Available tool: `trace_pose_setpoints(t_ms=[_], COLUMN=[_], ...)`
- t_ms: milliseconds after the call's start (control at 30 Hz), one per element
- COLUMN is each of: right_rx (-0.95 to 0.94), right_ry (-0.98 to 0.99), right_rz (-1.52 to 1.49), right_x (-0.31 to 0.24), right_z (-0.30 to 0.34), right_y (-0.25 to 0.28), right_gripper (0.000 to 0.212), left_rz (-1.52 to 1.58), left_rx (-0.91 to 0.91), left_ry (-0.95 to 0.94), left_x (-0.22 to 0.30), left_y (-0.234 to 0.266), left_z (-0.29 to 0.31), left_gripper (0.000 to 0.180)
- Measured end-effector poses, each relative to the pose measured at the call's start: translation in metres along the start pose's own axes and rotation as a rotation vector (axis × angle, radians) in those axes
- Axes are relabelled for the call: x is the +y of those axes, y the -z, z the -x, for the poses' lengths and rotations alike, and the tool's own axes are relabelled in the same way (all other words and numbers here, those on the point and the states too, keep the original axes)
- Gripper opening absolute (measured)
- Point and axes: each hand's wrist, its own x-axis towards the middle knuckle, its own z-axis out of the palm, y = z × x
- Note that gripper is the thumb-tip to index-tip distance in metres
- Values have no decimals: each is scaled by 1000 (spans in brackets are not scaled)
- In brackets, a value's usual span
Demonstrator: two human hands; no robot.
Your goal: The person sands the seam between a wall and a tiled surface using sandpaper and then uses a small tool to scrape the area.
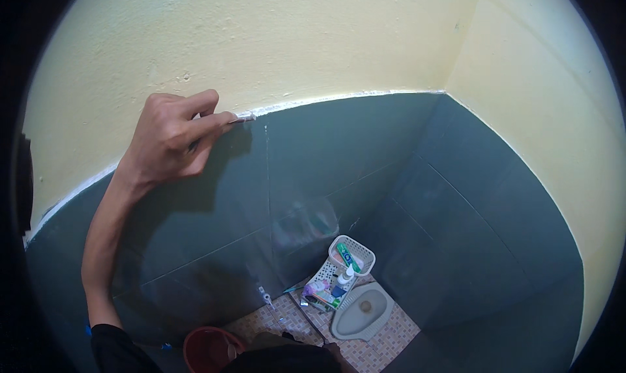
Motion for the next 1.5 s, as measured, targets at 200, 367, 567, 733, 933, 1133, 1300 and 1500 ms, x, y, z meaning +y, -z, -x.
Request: trace_pose_setpoints(t_ms=[200,367,567,733,933,1133,1300,1500], right_rx=[-13,-53,-97,-116,-122,-121,-138,-165], right_ry=[3,27,60,77,86,98,116,152], right_rz=[3,0,9,19,23,32,34,50], right_x=[-2,4,8,12,18,26,35,42], right_z=[3,-10,-23,-28,-34,-43,-58,-63], right_y=[3,1,-8,-11,-12,-12,-21,-26], right_gripper=[57,57,57,57,57,57,57,56], left_rz=[44,10,93,49,116,61,82,5], left_rx=[-18,56,-6,23,-6,-7,21,19], left_ry=[13,6,64,66,123,65,53,68], left_x=[2,4,1,5,2,0,2,2], left_y=[6,1,5,3,3,1,5,2], left_z=[-2,-3,-3,-4,-3,-1,-6,-3], left_gripper=[21,21,20,17,13,16,19,18])
